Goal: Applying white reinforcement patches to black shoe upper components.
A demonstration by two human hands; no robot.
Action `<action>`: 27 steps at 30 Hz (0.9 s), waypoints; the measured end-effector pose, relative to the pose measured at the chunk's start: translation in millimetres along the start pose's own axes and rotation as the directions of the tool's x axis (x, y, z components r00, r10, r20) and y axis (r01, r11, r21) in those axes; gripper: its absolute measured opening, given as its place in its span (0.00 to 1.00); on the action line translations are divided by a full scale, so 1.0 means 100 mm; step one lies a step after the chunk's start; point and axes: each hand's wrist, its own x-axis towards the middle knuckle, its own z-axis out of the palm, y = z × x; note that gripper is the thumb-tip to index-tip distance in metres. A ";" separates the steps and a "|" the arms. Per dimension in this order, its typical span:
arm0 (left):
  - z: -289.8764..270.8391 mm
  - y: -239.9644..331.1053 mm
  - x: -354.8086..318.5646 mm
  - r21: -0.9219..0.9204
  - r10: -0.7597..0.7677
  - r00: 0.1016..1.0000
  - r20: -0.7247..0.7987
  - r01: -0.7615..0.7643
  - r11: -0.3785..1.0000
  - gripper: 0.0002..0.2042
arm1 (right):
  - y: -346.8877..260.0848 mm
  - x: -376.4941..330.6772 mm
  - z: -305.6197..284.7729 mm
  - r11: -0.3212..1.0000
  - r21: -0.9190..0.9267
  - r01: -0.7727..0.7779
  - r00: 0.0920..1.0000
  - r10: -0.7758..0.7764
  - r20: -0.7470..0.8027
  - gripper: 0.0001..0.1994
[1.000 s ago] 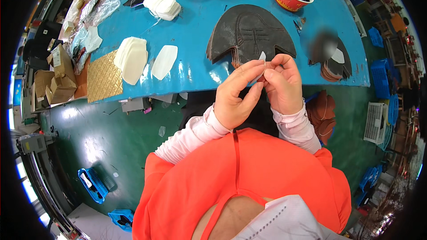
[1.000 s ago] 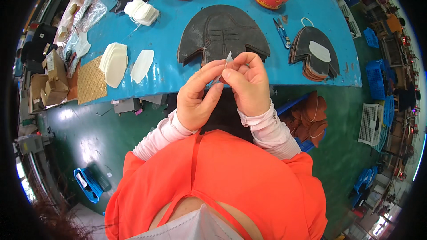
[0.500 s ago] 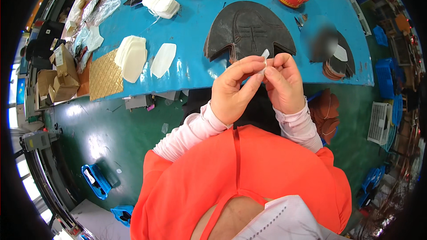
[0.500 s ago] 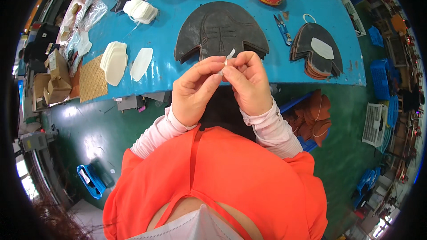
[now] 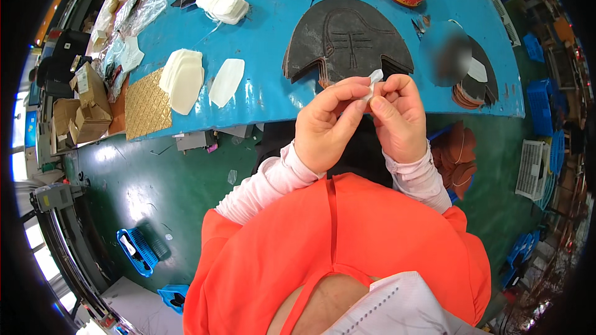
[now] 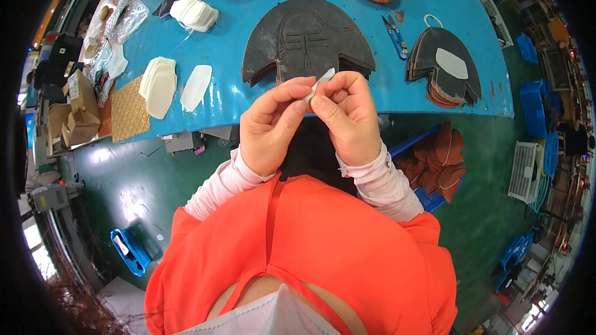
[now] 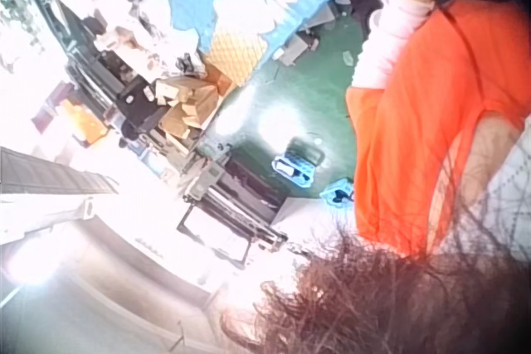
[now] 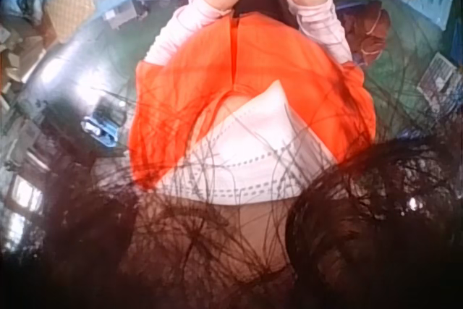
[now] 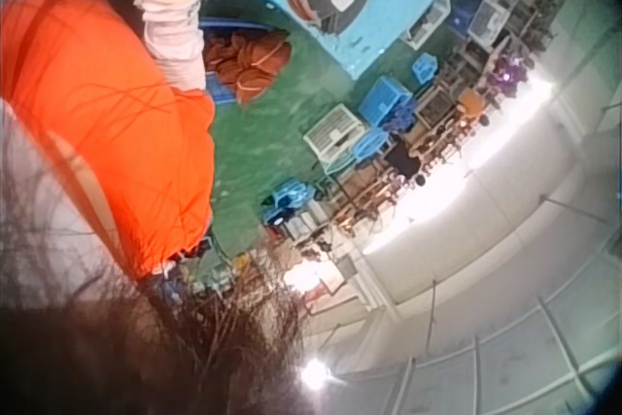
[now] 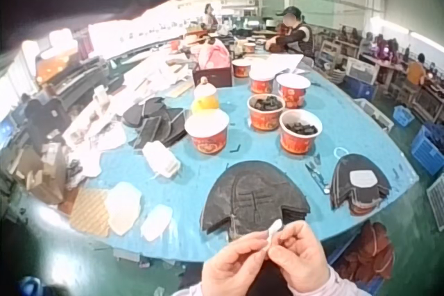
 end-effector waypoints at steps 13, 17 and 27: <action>-0.04 0.01 -0.04 0.040 0.008 1.000 -0.017 -0.008 0.999 0.09 | 0.03 -0.03 0.03 0.997 -0.078 -0.014 1.000 0.014 0.003 0.11; -0.08 0.01 -0.03 0.000 -0.047 0.999 -0.025 0.047 0.999 0.06 | 0.04 -0.04 0.00 0.988 -0.151 -0.008 1.000 0.010 0.016 0.11; -0.14 -0.03 -0.01 -0.047 -0.064 0.998 0.027 0.065 0.997 0.05 | 0.06 -0.03 -0.01 0.991 -0.126 -0.034 0.999 0.037 0.024 0.13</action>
